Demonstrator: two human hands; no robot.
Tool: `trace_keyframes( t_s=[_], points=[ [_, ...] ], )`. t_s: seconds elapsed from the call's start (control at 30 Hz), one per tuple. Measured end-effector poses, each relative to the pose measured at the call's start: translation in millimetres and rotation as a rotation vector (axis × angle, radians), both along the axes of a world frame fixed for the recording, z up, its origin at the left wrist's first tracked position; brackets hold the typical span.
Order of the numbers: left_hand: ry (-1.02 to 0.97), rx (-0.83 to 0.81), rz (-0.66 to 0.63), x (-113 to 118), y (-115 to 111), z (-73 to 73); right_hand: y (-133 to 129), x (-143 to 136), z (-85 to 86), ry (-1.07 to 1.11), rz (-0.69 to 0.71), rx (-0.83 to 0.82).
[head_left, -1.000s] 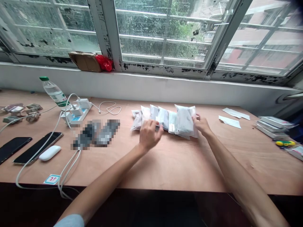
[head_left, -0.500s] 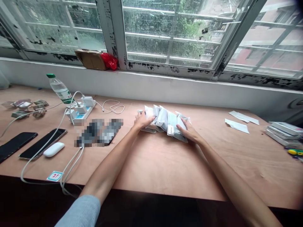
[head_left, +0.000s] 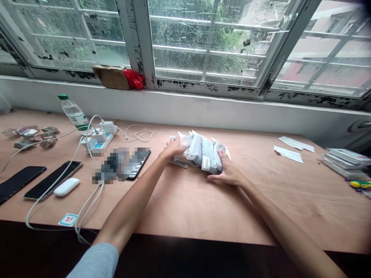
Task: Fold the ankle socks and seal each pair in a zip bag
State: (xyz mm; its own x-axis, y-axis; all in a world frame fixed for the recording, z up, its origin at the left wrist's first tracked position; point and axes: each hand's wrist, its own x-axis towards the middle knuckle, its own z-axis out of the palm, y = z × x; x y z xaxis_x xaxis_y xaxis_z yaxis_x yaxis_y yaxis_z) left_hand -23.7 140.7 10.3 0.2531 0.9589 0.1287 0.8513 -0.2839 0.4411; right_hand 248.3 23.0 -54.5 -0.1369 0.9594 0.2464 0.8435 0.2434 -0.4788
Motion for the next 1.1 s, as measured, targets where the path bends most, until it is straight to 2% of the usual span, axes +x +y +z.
trace_keyframes(
  t_s=[0.07, 0.17, 0.27, 0.4, 0.53, 0.73, 0.83, 0.9, 0.93, 1.1],
  points=[
    [0.037, 0.090, -0.065, 15.3, -5.0, 9.9, -3.1, -8.1, -6.8, -0.048, -0.004, 0.096],
    [0.052, 0.291, -0.338, 46.3, -11.8, 21.9, -2.6, -14.1, -11.7, -0.072, 0.056, 0.170],
    [0.163, 0.236, -0.483, 72.5, -13.9, 16.7, -0.1, -12.2, -10.9, -0.051, 0.092, 0.182],
    [0.223, 0.111, -0.361, 82.4, -11.5, -11.0, 2.4, -7.0, -10.9, 0.003, 0.083, 0.200],
    [0.177, 0.125, -0.309, 78.5, -9.7, -28.1, 0.0, -6.0, -11.7, 0.057, 0.097, 0.209],
    [0.161, 0.152, -0.325, 74.3, -10.1, -29.4, -6.2, -4.4, 5.8, 0.186, 0.155, 0.103],
    [0.172, 0.153, -0.336, 73.3, -11.3, -29.6, 4.1, -5.3, 11.9, 0.244, 0.024, 0.069],
    [0.179, 0.162, -0.330, 73.5, -12.4, -30.0, 14.7, -9.3, 9.5, 0.172, -0.094, 0.066],
    [0.180, 0.168, -0.322, 73.9, -13.0, -30.3, 19.7, -12.1, 7.0, 0.131, -0.109, 0.035],
    [0.180, 0.195, -0.282, 76.5, -14.6, -32.2, 31.7, -23.6, -3.2, -0.031, -0.091, 0.008]
  ],
)
